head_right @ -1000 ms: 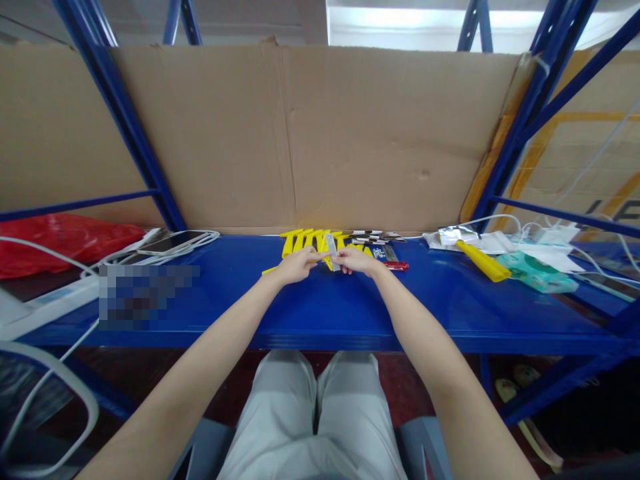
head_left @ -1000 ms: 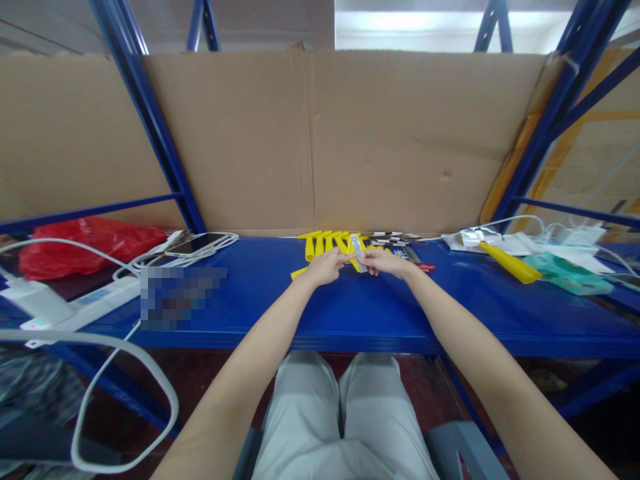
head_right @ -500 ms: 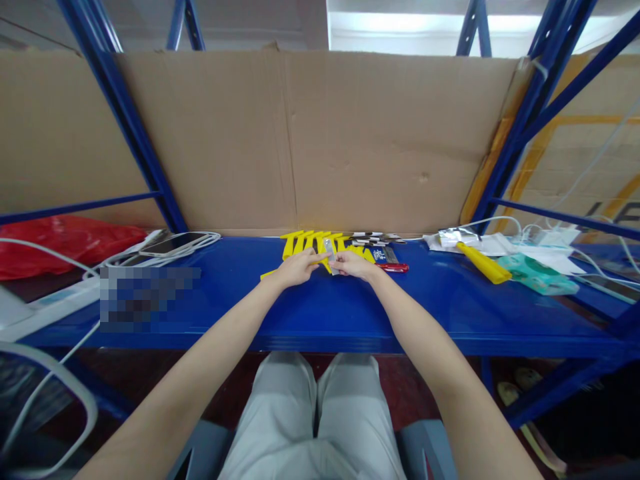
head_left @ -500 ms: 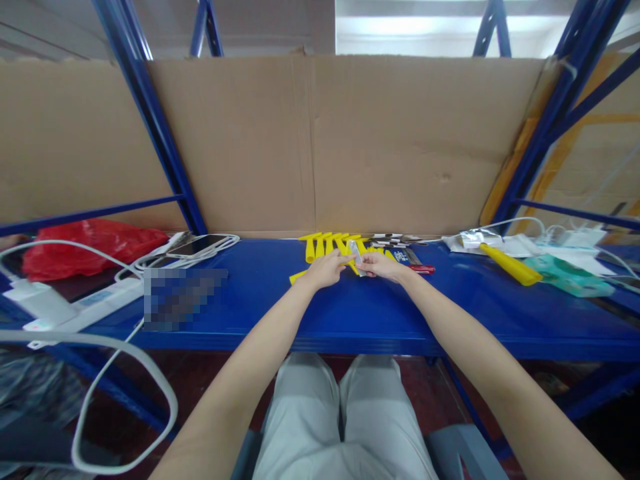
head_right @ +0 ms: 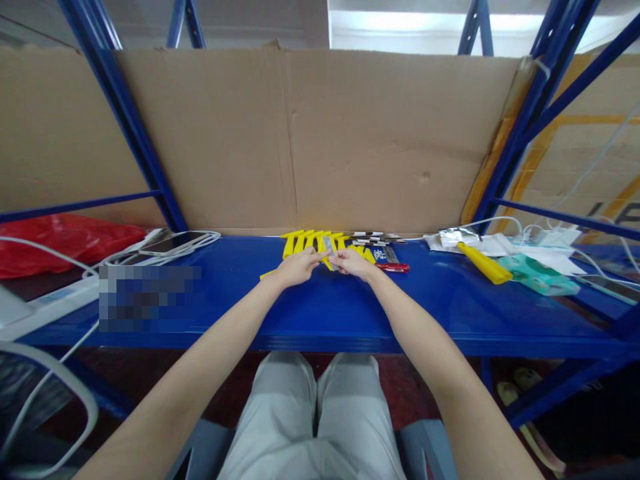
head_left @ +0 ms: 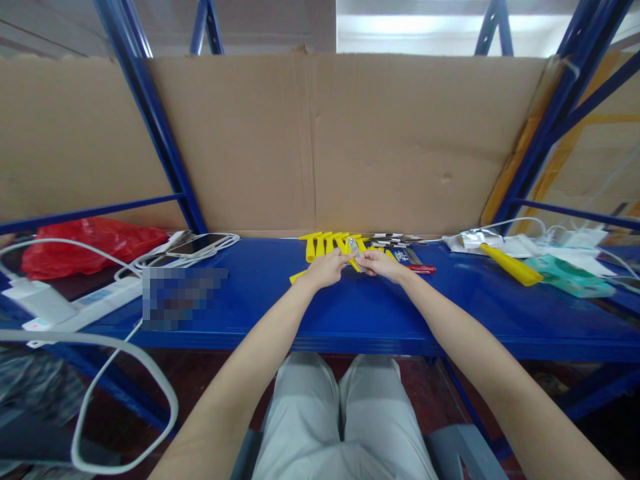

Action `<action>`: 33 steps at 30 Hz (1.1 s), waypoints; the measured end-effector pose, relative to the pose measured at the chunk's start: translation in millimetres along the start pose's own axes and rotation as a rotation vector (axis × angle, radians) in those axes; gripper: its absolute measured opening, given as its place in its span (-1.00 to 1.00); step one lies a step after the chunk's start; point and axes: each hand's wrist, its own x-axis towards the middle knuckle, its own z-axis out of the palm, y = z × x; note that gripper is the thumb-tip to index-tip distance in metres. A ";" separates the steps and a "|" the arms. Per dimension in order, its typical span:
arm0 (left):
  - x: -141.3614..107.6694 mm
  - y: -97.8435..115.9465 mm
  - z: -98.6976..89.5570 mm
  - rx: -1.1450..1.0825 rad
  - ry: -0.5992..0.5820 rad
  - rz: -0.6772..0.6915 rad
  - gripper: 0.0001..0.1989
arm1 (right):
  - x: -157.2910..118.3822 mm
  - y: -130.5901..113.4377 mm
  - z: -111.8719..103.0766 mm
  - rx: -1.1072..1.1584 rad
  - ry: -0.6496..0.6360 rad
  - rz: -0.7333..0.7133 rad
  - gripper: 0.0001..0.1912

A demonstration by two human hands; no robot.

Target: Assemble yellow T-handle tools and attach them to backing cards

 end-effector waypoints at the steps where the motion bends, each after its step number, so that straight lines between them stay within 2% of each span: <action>1: -0.5 1.0 -0.8 0.008 0.000 -0.005 -0.48 | -0.2 -0.7 0.1 0.010 0.003 0.000 -0.65; 9: -2.8 6.1 -4.0 0.024 0.003 -0.025 -0.48 | 0.7 -1.0 2.2 0.046 0.020 -0.001 -0.62; 16: -0.9 -0.4 -2.5 0.011 0.026 -0.008 -0.53 | 2.9 -0.6 1.9 0.026 0.004 -0.015 -0.65; 22: 2.8 -4.8 -1.5 -0.009 0.055 -0.032 -0.55 | 2.0 -4.6 5.3 0.038 0.074 0.045 -0.63; 24: 3.2 -4.7 -2.4 -0.014 0.058 -0.060 -0.54 | 4.5 -5.4 0.9 0.028 0.153 0.077 -0.62; 26: 2.9 -4.6 -3.7 -0.019 0.057 -0.098 -0.53 | 7.7 -4.9 -8.8 -0.044 0.302 0.099 -0.63; 29: 1.7 -5.0 -5.8 -0.021 0.053 -0.152 -0.52 | 9.9 -0.9 -31.0 -0.315 0.546 0.108 -0.69; 31: 1.0 -5.1 -6.7 -0.023 0.049 -0.164 -0.52 | 8.6 3.7 -45.6 -0.537 0.617 0.149 -0.76; 33: 0.7 -4.7 -7.3 -0.028 0.044 -0.159 -0.52 | 5.9 8.4 -56.0 -0.695 0.622 0.237 -0.80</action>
